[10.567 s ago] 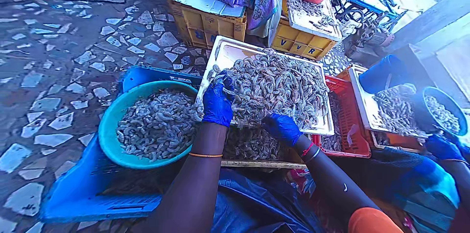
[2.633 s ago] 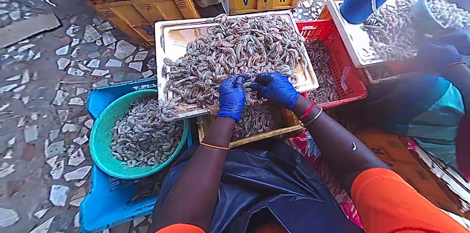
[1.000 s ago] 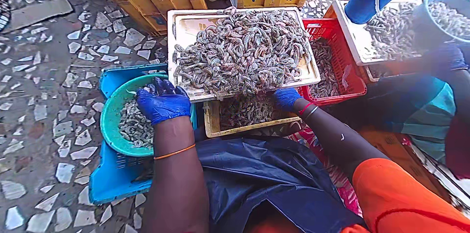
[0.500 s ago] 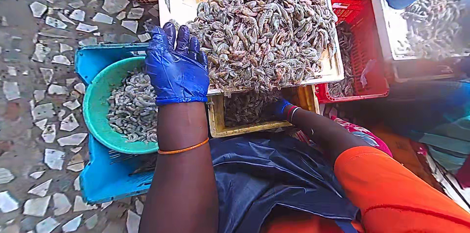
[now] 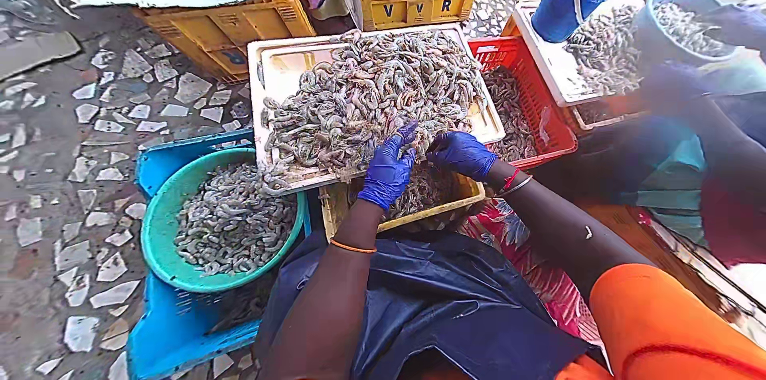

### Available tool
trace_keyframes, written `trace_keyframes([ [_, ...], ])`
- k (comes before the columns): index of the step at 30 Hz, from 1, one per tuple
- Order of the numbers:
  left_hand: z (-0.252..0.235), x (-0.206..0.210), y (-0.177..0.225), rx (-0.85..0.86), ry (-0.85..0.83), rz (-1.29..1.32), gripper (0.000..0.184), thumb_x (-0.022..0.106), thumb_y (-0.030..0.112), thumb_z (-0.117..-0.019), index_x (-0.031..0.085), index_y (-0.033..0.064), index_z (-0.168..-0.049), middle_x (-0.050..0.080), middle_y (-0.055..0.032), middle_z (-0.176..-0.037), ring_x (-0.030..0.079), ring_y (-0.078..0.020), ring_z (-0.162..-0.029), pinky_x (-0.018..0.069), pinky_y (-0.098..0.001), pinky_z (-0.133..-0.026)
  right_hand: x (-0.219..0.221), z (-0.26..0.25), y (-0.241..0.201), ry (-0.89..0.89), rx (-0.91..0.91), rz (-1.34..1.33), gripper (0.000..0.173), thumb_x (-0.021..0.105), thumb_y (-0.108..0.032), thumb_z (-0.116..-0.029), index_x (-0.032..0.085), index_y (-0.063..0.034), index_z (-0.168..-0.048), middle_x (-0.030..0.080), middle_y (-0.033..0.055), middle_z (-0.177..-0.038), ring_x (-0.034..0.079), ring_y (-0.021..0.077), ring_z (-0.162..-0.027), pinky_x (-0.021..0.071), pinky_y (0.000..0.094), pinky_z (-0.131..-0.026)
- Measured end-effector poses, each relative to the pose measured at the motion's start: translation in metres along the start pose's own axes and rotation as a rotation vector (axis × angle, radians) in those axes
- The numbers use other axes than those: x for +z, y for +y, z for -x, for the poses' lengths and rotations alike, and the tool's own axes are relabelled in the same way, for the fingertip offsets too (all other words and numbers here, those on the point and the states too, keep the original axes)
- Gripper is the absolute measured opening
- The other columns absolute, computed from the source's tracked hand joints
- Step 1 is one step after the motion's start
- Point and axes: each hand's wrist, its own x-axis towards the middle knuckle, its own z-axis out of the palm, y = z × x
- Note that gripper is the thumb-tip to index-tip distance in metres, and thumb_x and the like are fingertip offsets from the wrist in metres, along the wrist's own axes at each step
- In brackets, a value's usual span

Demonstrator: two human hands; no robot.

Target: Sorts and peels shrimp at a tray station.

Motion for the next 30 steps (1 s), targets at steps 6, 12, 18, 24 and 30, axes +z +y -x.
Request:
trace_keyframes([
  [6, -0.001, 0.04, 0.01, -0.083, 0.128, -0.075, 0.043, 0.063, 0.003, -0.0948, 0.064, 0.0058, -0.137, 0.068, -0.0135, -0.132, 0.063, -0.0188, -0.124, 0.0481, -0.0373, -0.11, 0.001, 0.014, -0.002, 0.197, 0.024, -0.462, 0.025, 0.073, -0.034, -0.0943, 0.076, -0.0124, -0.107, 0.075, 0.0062, -0.096, 0.071, 0.0183, -0.089, 0.0569, 0.0448, -0.086],
  [12, -0.006, 0.038, 0.021, 0.37, 0.291, -1.107, 0.037, 0.056, 0.017, -0.0989, 0.072, 0.026, -0.131, 0.076, -0.015, -0.106, 0.073, -0.0385, -0.098, 0.037, -0.0726, -0.105, -0.026, 0.017, -0.004, 0.029, -0.053, -0.191, 0.034, 0.059, -0.035, -0.1026, 0.072, -0.0066, -0.115, 0.072, 0.0142, -0.112, 0.068, 0.0273, -0.106, 0.0506, 0.0503, -0.097],
  [18, -0.009, 0.051, 0.047, 0.258, 0.145, -1.19, 0.028, 0.051, 0.01, -0.0997, 0.075, 0.0032, -0.112, 0.074, -0.0209, -0.109, 0.071, -0.0402, -0.106, 0.0317, -0.0702, -0.112, -0.035, 0.017, 0.015, 0.043, -0.056, -0.176, 0.042, 0.05, -0.042, -0.1061, 0.071, -0.0068, -0.11, 0.071, 0.0142, -0.101, 0.068, 0.0298, -0.096, 0.0508, 0.0541, -0.087],
  [24, -0.013, 0.047, 0.07, -0.108, 0.202, -0.723, 0.037, 0.045, 0.023, -0.109, 0.07, -0.0013, -0.122, 0.07, -0.0233, -0.121, 0.065, -0.0358, -0.12, 0.0431, -0.0545, -0.11, -0.03, 0.018, 0.011, 0.183, -0.184, -0.155, 0.034, 0.052, -0.036, -0.1056, 0.072, -0.0082, -0.107, 0.072, 0.0147, -0.102, 0.068, 0.032, -0.102, 0.0507, 0.0561, -0.088],
  [30, -0.011, 0.024, 0.063, -0.256, 0.363, -0.509, 0.031, 0.046, 0.019, -0.1091, 0.071, 0.0062, -0.122, 0.073, -0.0133, -0.117, 0.069, -0.0233, -0.111, 0.0497, -0.0462, -0.103, -0.012, 0.02, 0.0, 0.275, -0.318, -0.094, 0.043, 0.049, -0.044, -0.1066, 0.073, -0.0087, -0.111, 0.073, 0.0137, -0.105, 0.069, 0.0309, -0.103, 0.0512, 0.054, -0.092],
])
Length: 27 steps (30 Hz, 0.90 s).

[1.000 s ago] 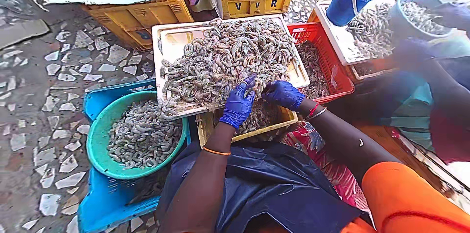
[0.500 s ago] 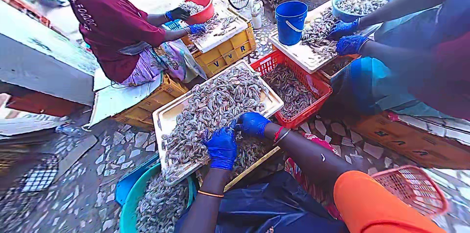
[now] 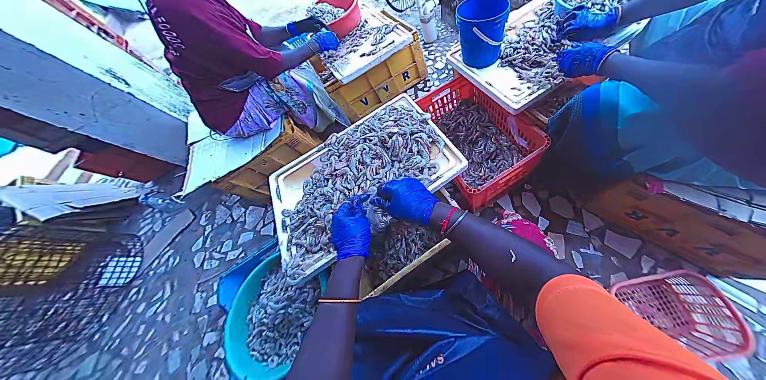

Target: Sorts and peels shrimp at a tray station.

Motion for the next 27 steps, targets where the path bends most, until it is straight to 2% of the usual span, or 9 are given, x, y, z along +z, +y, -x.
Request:
trace_keyframes([
  [3, -0.004, -0.008, -0.019, 0.002, -0.01, 0.093, 0.029, 0.048, 0.018, -0.1087, 0.069, 0.0062, -0.125, 0.072, -0.0117, -0.113, 0.069, -0.0185, -0.097, 0.0542, -0.041, -0.093, 0.0, -0.002, 0.004, 0.031, 0.07, -0.078, 0.039, 0.053, -0.043, -0.1057, 0.073, -0.0101, -0.11, 0.073, 0.0119, -0.102, 0.069, 0.0287, -0.099, 0.0526, 0.0529, -0.089],
  [6, -0.002, -0.016, -0.032, 0.172, -0.15, 0.146, 0.037, 0.057, 0.02, -0.1037, 0.063, 0.012, -0.139, 0.066, -0.0142, -0.133, 0.063, -0.0226, -0.122, 0.0493, -0.0419, -0.107, 0.004, -0.008, 0.014, 0.007, 0.143, -0.268, 0.035, 0.056, -0.042, -0.105, 0.073, -0.0119, -0.106, 0.072, 0.0077, -0.089, 0.069, 0.0222, -0.082, 0.0549, 0.048, -0.08],
  [8, 0.001, -0.015, -0.021, 0.198, -0.232, 0.155, 0.04, 0.062, 0.022, -0.1016, 0.062, 0.0147, -0.141, 0.064, -0.0139, -0.135, 0.063, -0.0222, -0.12, 0.05, -0.0409, -0.105, 0.004, -0.008, 0.015, -0.004, 0.157, -0.366, 0.032, 0.057, -0.04, -0.1045, 0.073, -0.0114, -0.105, 0.07, 0.0063, -0.086, 0.066, 0.0189, -0.076, 0.0546, 0.0439, -0.076],
  [10, 0.004, -0.011, -0.008, 0.174, -0.274, 0.139, 0.037, 0.062, 0.02, -0.1017, 0.062, 0.0051, -0.136, 0.064, -0.0181, -0.131, 0.062, -0.025, -0.122, 0.0483, -0.0428, -0.108, 0.006, -0.008, 0.014, 0.003, 0.161, -0.409, 0.03, 0.06, -0.037, -0.1035, 0.072, -0.0097, -0.101, 0.067, 0.0068, -0.082, 0.062, 0.0188, -0.072, 0.0519, 0.0432, -0.072],
  [15, 0.008, -0.008, 0.016, 0.129, -0.207, -0.408, 0.039, 0.053, 0.034, -0.1061, 0.067, 0.0087, -0.133, 0.063, -0.0216, -0.135, 0.06, -0.0402, -0.126, 0.0422, -0.0642, -0.106, 0.013, -0.008, 0.014, 0.104, 0.244, -0.678, 0.027, 0.062, -0.03, -0.1031, 0.068, -0.0054, -0.095, 0.061, 0.0043, -0.075, 0.054, 0.0136, -0.065, 0.0462, 0.035, -0.064],
  [18, 0.002, -0.009, 0.008, 0.037, -0.182, -0.402, 0.041, 0.053, 0.037, -0.1064, 0.067, 0.0083, -0.131, 0.063, -0.0213, -0.135, 0.059, -0.0395, -0.127, 0.041, -0.064, -0.107, 0.001, 0.004, 0.007, 0.21, 0.187, -0.987, 0.029, 0.057, -0.033, -0.1054, 0.065, -0.0086, -0.092, 0.055, -0.0022, -0.067, 0.047, 0.0058, -0.054, 0.0424, 0.0225, -0.053],
  [20, -0.004, -0.008, -0.011, -0.001, -0.17, -0.091, 0.038, 0.055, 0.031, -0.1065, 0.067, 0.0023, -0.128, 0.068, -0.0197, -0.126, 0.064, -0.0306, -0.121, 0.0458, -0.0529, -0.107, -0.015, 0.009, 0.012, 0.121, 0.112, -0.815, 0.035, 0.057, -0.037, -0.1057, 0.069, -0.0065, -0.096, 0.062, 0.0027, -0.073, 0.054, 0.0101, -0.058, 0.0489, 0.0266, -0.058],
  [23, -0.002, -0.007, -0.017, 0.031, -0.17, 0.417, 0.029, 0.053, 0.011, -0.1062, 0.063, -0.0025, -0.13, 0.068, -0.0154, -0.126, 0.064, -0.0147, -0.114, 0.0493, -0.0326, -0.102, -0.019, 0.005, 0.027, -0.09, 0.122, -0.244, 0.035, 0.059, -0.041, -0.1032, 0.074, -0.0133, -0.119, 0.074, 0.0097, -0.11, 0.069, 0.0252, -0.102, 0.0526, 0.0523, -0.094],
  [27, 0.006, 0.001, 0.001, 0.117, -0.194, 0.584, 0.029, 0.051, 0.007, -0.1054, 0.063, -0.0001, -0.131, 0.067, -0.0098, -0.129, 0.061, -0.0093, -0.117, 0.0486, -0.028, -0.102, -0.008, 0.002, 0.022, 0.057, -0.009, -0.209, 0.03, 0.059, -0.033, -0.1046, 0.072, -0.0171, -0.126, 0.071, 0.0086, -0.123, 0.066, 0.0258, -0.116, 0.0493, 0.0533, -0.101],
])
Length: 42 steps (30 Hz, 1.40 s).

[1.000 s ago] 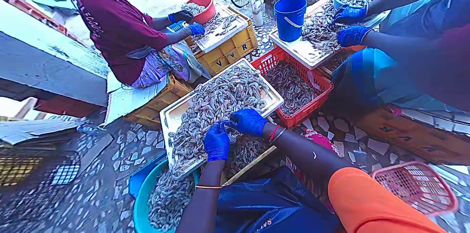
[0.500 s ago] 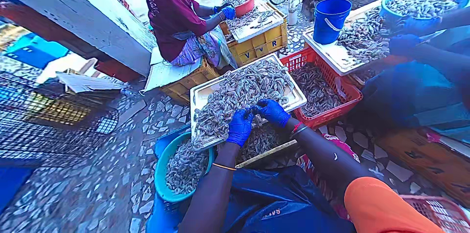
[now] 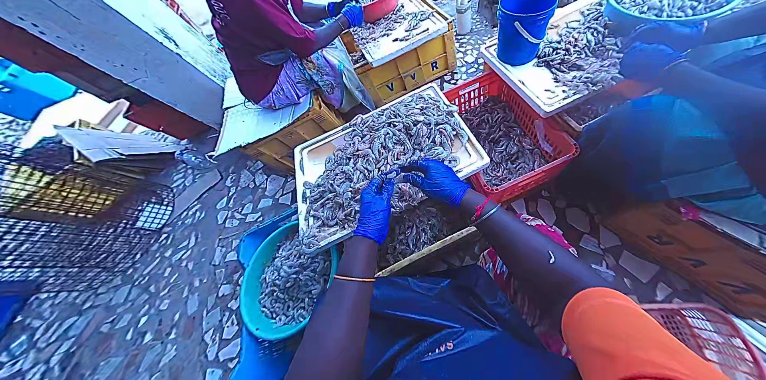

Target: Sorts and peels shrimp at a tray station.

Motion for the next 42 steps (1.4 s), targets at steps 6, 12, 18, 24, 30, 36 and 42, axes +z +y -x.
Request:
trace_keyframes([
  [6, -0.004, 0.019, -0.002, 0.158, 0.003, 0.263, 0.029, 0.047, 0.007, -0.1052, 0.057, -0.0016, -0.131, 0.068, -0.0056, -0.117, 0.066, -0.0118, -0.105, 0.0554, -0.0335, -0.097, 0.014, 0.0, -0.018, 0.047, 0.138, -0.27, 0.028, 0.055, -0.026, -0.1066, 0.073, -0.0091, -0.12, 0.074, 0.0113, -0.104, 0.068, 0.0233, -0.099, 0.0509, 0.0498, -0.092],
  [12, 0.0, 0.001, -0.009, 0.104, -0.192, 0.355, 0.039, 0.053, 0.021, -0.1043, 0.054, 0.0045, -0.14, 0.062, -0.004, -0.137, 0.061, -0.014, -0.121, 0.0506, -0.0354, -0.106, 0.023, 0.004, -0.016, -0.005, 0.143, -0.509, 0.03, 0.054, -0.027, -0.108, 0.07, -0.002, -0.112, 0.068, 0.0118, -0.094, 0.063, 0.0191, -0.086, 0.0521, 0.0416, -0.082],
  [18, 0.002, -0.008, 0.001, -0.009, -0.315, 0.58, 0.032, 0.063, 0.025, -0.1002, 0.063, 0.0167, -0.131, 0.067, 0.0004, -0.13, 0.065, -0.0139, -0.117, 0.0545, -0.0359, -0.101, 0.024, 0.01, -0.019, -0.026, -0.001, -0.693, 0.029, 0.049, -0.021, -0.1097, 0.066, 0.0006, -0.117, 0.065, 0.0092, -0.095, 0.059, 0.0105, -0.081, 0.0522, 0.0291, -0.076],
  [24, 0.007, -0.022, -0.009, 0.005, -0.23, 0.71, 0.042, 0.054, 0.03, -0.106, 0.047, 0.0173, -0.146, 0.053, -0.0042, -0.152, 0.054, -0.023, -0.136, 0.0474, -0.0454, -0.111, 0.042, 0.012, 0.016, -0.019, 0.065, -0.474, 0.034, 0.052, -0.037, -0.1082, 0.067, -0.0073, -0.113, 0.068, 0.0102, -0.086, 0.062, 0.0205, -0.072, 0.0532, 0.0416, -0.066],
  [30, 0.014, -0.094, -0.008, 0.071, 0.26, 1.003, 0.045, 0.021, 0.037, -0.1136, 0.024, 0.0356, -0.158, 0.043, 0.0009, -0.159, 0.048, -0.0222, -0.142, 0.0424, -0.0471, -0.113, 0.015, 0.001, 0.004, -0.233, 0.064, -0.064, 0.03, 0.052, -0.025, -0.1076, 0.071, -0.003, -0.115, 0.072, 0.013, -0.103, 0.067, 0.0218, -0.098, 0.0512, 0.0457, -0.093],
  [36, 0.024, -0.144, -0.078, -0.219, 0.886, 1.258, 0.051, 0.019, 0.049, -0.1091, 0.038, 0.0175, -0.144, 0.053, -0.0019, -0.132, 0.058, -0.0092, -0.118, 0.0477, -0.0309, -0.103, 0.063, 0.01, 0.051, -0.427, 0.161, 0.64, 0.025, 0.062, -0.025, -0.0989, 0.073, -0.012, -0.117, 0.07, 0.0147, -0.121, 0.066, 0.0347, -0.115, 0.0518, 0.0599, -0.096],
  [42, -0.007, -0.153, -0.035, -0.166, 0.813, 1.058, 0.034, 0.027, 0.034, -0.1138, 0.04, 0.0147, -0.138, 0.06, -0.006, -0.131, 0.063, -0.0165, -0.112, 0.0533, -0.0378, -0.093, 0.145, 0.003, 0.062, -0.731, 0.127, 0.789, 0.018, 0.063, -0.021, -0.0967, 0.072, -0.0092, -0.107, 0.072, 0.015, -0.107, 0.069, 0.0367, -0.103, 0.0538, 0.0625, -0.082],
])
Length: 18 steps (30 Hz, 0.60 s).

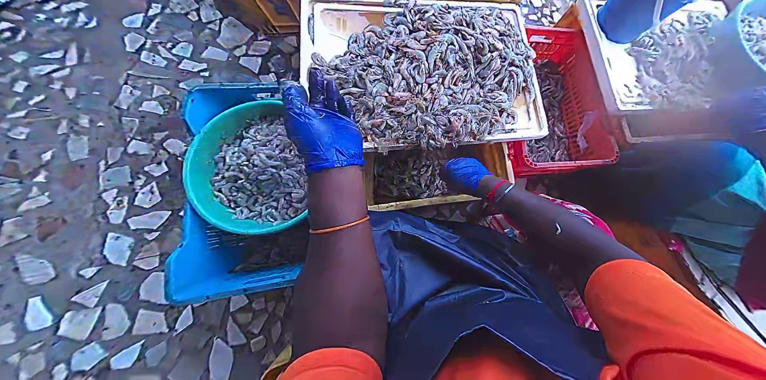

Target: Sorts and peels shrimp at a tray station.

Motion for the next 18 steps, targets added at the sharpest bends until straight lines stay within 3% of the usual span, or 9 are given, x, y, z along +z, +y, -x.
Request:
trace_keyframes([
  [3, -0.003, 0.001, 0.006, -0.04, -0.014, -0.014, 0.028, 0.034, 0.029, -0.1125, 0.052, 0.0171, -0.129, 0.065, -0.0011, -0.118, 0.066, -0.0128, -0.102, 0.0558, -0.0333, -0.087, 0.017, -0.04, -0.032, -0.111, 0.012, 0.101, 0.021, 0.061, -0.017, -0.0965, 0.071, -0.007, -0.112, 0.071, 0.0193, -0.109, 0.067, 0.042, -0.104, 0.052, 0.0658, -0.084],
  [6, -0.002, -0.002, 0.009, -0.069, -0.127, -0.065, 0.039, 0.031, 0.028, -0.1133, 0.051, 0.0163, -0.145, 0.063, -0.0028, -0.133, 0.063, -0.0158, -0.116, 0.0523, -0.0351, -0.097, 0.029, -0.066, -0.052, -0.219, 0.112, 0.063, 0.025, 0.055, -0.009, -0.1005, 0.068, -0.002, -0.121, 0.068, 0.0261, -0.119, 0.062, 0.0489, -0.115, 0.0481, 0.0694, -0.095],
  [9, -0.004, -0.005, 0.009, -0.064, -0.192, -0.147, 0.04, 0.031, 0.029, -0.1138, 0.053, 0.0182, -0.146, 0.066, -0.001, -0.13, 0.065, -0.0136, -0.11, 0.0539, -0.0319, -0.09, 0.032, -0.075, -0.055, -0.192, 0.358, -0.287, 0.038, 0.055, -0.03, -0.1031, 0.07, -0.0001, -0.121, 0.065, 0.0243, -0.13, 0.057, 0.042, -0.128, 0.0449, 0.0617, -0.107],
  [11, -0.006, -0.006, 0.007, -0.074, -0.217, -0.171, 0.04, 0.031, 0.029, -0.1137, 0.054, 0.0186, -0.144, 0.066, 0.0005, -0.129, 0.065, -0.0125, -0.108, 0.0541, -0.0317, -0.089, 0.031, -0.073, -0.053, -0.199, 0.378, -0.324, 0.042, 0.053, -0.032, -0.1035, 0.069, 0.0018, -0.122, 0.063, 0.024, -0.133, 0.056, 0.0396, -0.131, 0.0438, 0.059, -0.11],
  [12, -0.007, -0.006, 0.006, -0.076, -0.228, -0.19, 0.04, 0.031, 0.03, -0.1137, 0.055, 0.0195, -0.143, 0.067, 0.0015, -0.128, 0.066, -0.0119, -0.109, 0.0543, -0.0317, -0.09, 0.029, -0.07, -0.052, -0.224, 0.311, -0.22, 0.039, 0.049, -0.026, -0.105, 0.068, 0.0034, -0.123, 0.063, 0.0253, -0.133, 0.055, 0.0415, -0.131, 0.0439, 0.0603, -0.109],
  [14, -0.006, -0.004, 0.002, -0.084, -0.245, -0.239, 0.039, 0.031, 0.031, -0.1135, 0.056, 0.0205, -0.143, 0.067, 0.0014, -0.129, 0.066, -0.0127, -0.111, 0.0541, -0.0323, -0.091, 0.018, -0.059, -0.054, -0.264, 0.107, 0.071, 0.027, 0.051, -0.008, -0.1017, 0.066, 0.0062, -0.119, 0.065, 0.03, -0.123, 0.06, 0.0498, -0.119, 0.0471, 0.0688, -0.096],
  [16, -0.003, 0.0, -0.007, -0.078, -0.297, -0.316, 0.038, 0.036, 0.029, -0.1126, 0.057, 0.0191, -0.143, 0.067, -0.0006, -0.128, 0.066, -0.0135, -0.109, 0.0544, -0.0314, -0.088, -0.004, -0.043, -0.051, -0.206, 0.037, 0.099, 0.026, 0.055, -0.014, -0.1, 0.066, 0.0023, -0.117, 0.067, 0.0275, -0.118, 0.063, 0.0487, -0.112, 0.0491, 0.0697, -0.087],
  [18, 0.009, 0.006, -0.021, -0.026, -0.437, -0.498, 0.036, 0.043, 0.02, -0.1108, 0.056, 0.0151, -0.144, 0.066, -0.0024, -0.132, 0.066, -0.0129, -0.112, 0.055, -0.0306, -0.091, -0.034, -0.019, -0.042, -0.092, 0.035, -0.027, 0.031, 0.053, -0.027, -0.1016, 0.067, -0.0034, -0.117, 0.068, 0.0228, -0.118, 0.064, 0.0438, -0.113, 0.0495, 0.0668, -0.088],
])
